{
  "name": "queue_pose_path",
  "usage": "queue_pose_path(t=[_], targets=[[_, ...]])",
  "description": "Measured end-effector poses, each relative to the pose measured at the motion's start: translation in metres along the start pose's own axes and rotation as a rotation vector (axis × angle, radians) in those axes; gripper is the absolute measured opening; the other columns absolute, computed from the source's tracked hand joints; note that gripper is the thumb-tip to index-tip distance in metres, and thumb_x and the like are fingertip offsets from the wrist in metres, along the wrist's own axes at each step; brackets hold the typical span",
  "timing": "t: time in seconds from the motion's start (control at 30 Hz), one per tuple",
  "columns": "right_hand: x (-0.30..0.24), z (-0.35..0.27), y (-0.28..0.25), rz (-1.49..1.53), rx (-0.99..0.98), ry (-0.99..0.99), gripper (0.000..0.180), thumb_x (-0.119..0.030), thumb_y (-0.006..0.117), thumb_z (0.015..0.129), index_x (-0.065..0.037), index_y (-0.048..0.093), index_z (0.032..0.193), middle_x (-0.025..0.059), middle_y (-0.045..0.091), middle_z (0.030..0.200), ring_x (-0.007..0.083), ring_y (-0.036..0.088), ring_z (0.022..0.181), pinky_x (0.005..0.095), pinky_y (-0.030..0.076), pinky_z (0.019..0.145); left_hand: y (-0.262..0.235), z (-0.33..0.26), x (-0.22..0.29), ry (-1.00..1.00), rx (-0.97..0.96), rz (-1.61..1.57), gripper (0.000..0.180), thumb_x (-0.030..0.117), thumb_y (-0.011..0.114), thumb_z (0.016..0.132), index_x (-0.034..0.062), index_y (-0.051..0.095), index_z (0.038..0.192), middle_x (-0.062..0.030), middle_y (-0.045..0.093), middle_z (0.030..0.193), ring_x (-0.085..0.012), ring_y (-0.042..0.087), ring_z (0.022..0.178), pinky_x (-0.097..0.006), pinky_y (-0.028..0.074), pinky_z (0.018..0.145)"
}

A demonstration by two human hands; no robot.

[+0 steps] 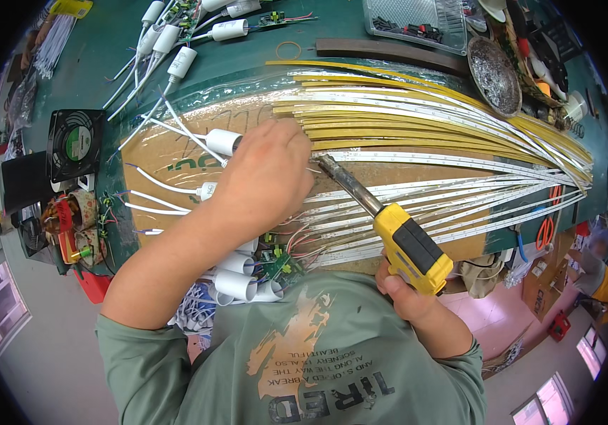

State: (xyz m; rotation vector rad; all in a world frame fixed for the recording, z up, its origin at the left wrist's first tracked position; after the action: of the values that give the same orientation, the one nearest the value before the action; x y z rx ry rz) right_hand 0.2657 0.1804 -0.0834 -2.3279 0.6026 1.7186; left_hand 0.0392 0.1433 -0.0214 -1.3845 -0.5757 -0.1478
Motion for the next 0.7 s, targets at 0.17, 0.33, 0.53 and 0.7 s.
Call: queue_pose_path(t=[0.17, 0.33, 0.53, 0.7], targets=[[-0.0040, 0.0024, -0.0012, -0.032, 0.012, -0.042, 0.044, -0.022, 0.064, 0.087, 0.003, 0.046, 0.118, 0.0049, 0.051, 0.071, 0.0119, 0.048, 0.057, 0.0252, 0.042, 0.051, -0.0003, 0.0001, 0.0002, 0.006, 0.015, -0.003, 0.013, 0.004, 0.060, 0.071, -0.0003, 0.056, 0.082, -0.0155, 0.057, 0.091, -0.0359, 0.055, 0.089, -0.044, 0.045, 0.082], [-0.0005, 0.0010, -0.0047, 0.025, 0.053, 0.004, 0.041, -0.016, 0.068, 0.083, 0.002, 0.049, 0.115, 0.0053, 0.055, 0.077, 0.0130, 0.053, 0.065, 0.0265, 0.045, 0.058, 0.0007, 0.0001, -0.0003, 0.001, 0.002, -0.008, 0.013, 0.004, 0.059, 0.071, -0.0008, 0.055, 0.083, -0.0164, 0.056, 0.092, -0.0366, 0.055, 0.090, -0.044, 0.045, 0.082], [-0.0014, 0.0021, -0.0071, 0.049, 0.099, 0.043, 0.039, -0.010, 0.072, 0.078, 0.000, 0.054, 0.112, 0.0054, 0.059, 0.085, 0.0144, 0.057, 0.075, 0.0280, 0.047, 0.068, 0.0002, 0.0008, -0.0008, -0.011, 0.002, -0.011, 0.012, 0.004, 0.059, 0.072, -0.0011, 0.055, 0.083, -0.0169, 0.057, 0.093, -0.0371, 0.055, 0.091, -0.045, 0.046, 0.082], [0.0013, -0.0006, -0.0074, 0.035, 0.077, 0.074, 0.031, -0.009, 0.070, 0.080, -0.001, 0.057, 0.107, 0.0051, 0.059, 0.083, 0.0148, 0.057, 0.075, 0.0282, 0.046, 0.067, 0.0008, 0.0003, -0.0022, -0.020, -0.010, -0.013, 0.012, 0.004, 0.060, 0.072, -0.0012, 0.056, 0.083, -0.0170, 0.057, 0.094, -0.0372, 0.055, 0.091, -0.045, 0.046, 0.083]])
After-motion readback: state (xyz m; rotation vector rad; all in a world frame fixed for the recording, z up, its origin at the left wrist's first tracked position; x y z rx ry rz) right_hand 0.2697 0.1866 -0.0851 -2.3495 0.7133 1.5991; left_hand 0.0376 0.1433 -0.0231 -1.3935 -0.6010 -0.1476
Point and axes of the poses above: each hand's wrist, its own z-axis towards the middle knuckle, its own y-axis out of the palm, x = y × z, the point moved 10 cm from there along z, towards the middle knuckle
